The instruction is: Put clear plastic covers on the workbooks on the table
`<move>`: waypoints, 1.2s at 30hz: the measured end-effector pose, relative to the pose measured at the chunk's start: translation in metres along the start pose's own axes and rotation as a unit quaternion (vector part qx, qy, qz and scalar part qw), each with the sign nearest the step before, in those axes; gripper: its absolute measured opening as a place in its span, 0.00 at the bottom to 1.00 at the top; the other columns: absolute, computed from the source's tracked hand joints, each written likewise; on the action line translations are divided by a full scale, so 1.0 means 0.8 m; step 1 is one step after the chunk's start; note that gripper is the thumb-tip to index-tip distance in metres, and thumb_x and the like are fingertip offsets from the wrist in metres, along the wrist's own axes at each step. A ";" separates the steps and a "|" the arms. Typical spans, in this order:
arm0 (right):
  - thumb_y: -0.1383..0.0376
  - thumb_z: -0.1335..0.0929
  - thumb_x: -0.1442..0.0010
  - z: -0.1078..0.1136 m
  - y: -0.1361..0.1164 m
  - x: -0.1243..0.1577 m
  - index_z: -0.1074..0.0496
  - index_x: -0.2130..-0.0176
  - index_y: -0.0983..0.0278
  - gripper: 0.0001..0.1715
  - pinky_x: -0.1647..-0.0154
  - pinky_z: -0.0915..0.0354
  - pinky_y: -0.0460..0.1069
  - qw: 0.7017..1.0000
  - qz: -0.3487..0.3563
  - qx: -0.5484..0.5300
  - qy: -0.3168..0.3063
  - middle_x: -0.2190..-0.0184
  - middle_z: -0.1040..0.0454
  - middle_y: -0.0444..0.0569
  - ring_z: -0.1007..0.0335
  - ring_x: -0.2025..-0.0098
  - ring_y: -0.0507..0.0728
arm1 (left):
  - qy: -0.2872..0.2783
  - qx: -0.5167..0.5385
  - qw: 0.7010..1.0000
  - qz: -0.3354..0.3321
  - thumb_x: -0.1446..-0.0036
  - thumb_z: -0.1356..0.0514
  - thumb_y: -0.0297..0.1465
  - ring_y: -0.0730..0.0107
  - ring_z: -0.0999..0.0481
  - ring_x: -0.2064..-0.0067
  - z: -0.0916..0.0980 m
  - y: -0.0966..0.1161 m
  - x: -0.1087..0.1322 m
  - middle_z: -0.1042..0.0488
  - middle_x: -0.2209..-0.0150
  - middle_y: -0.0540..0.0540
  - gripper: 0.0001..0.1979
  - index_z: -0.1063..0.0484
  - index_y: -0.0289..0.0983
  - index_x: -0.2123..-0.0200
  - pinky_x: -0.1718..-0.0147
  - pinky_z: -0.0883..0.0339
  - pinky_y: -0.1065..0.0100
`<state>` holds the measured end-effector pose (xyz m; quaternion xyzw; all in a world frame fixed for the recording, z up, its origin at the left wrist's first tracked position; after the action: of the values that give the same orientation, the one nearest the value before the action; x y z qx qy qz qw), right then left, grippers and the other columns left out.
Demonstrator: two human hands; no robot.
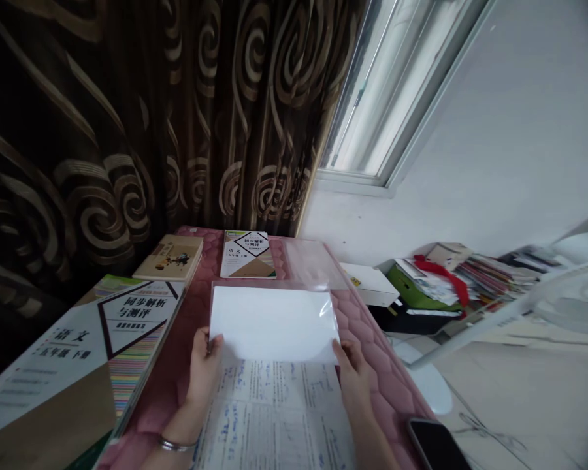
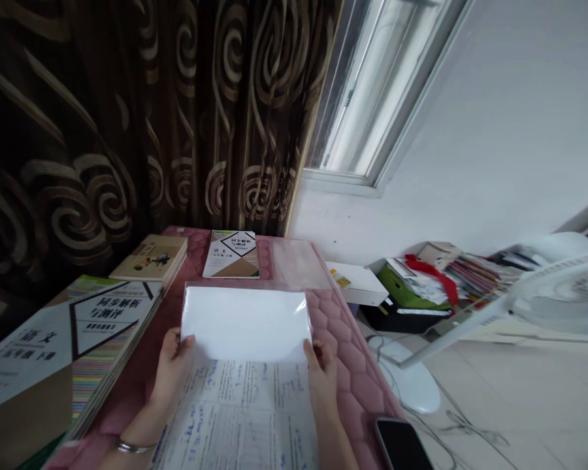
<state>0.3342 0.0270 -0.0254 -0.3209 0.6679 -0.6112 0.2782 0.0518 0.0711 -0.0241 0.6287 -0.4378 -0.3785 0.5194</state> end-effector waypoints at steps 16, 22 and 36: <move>0.46 0.29 0.52 -0.004 -0.006 0.008 0.31 0.72 0.61 0.22 0.81 0.43 0.48 0.999 -0.034 0.008 -0.006 0.81 0.32 0.40 0.39 0.79 0.53 | -0.001 0.019 1.000 0.005 0.60 0.35 0.39 0.72 0.29 0.75 -0.004 0.013 0.005 0.28 0.76 0.55 0.15 0.35 0.41 0.70 0.77 0.35 0.72; 0.43 0.28 0.56 -0.006 -0.005 0.005 0.34 0.75 0.61 0.25 0.80 0.43 0.48 1.000 0.006 0.021 0.020 0.82 0.33 0.40 0.41 0.80 0.53 | 0.003 -0.013 1.000 -0.020 0.60 0.36 0.37 0.72 0.30 0.75 -0.002 0.010 0.003 0.30 0.77 0.55 0.12 0.34 0.41 0.71 0.76 0.36 0.72; 0.43 0.33 0.47 -0.011 0.000 0.007 0.35 0.73 0.60 0.24 0.77 0.42 0.49 0.989 0.096 0.107 0.044 0.79 0.32 0.42 0.38 0.76 0.55 | 0.018 -0.092 0.995 -0.023 0.55 0.41 0.39 0.67 0.26 0.69 0.002 -0.010 0.001 0.28 0.72 0.52 0.12 0.37 0.42 0.67 0.70 0.32 0.68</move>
<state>0.3236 0.0283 -0.0246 -0.1964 0.6376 -0.6635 0.3387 0.0518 0.0707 -0.0323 0.5949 -0.3769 -0.4178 0.5740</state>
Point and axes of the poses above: each hand's wrist, its own x-axis away from the middle knuckle, its own z-axis out of the back of the hand, y = z × x, the point moved 1 cm from there along -x, towards the middle knuckle
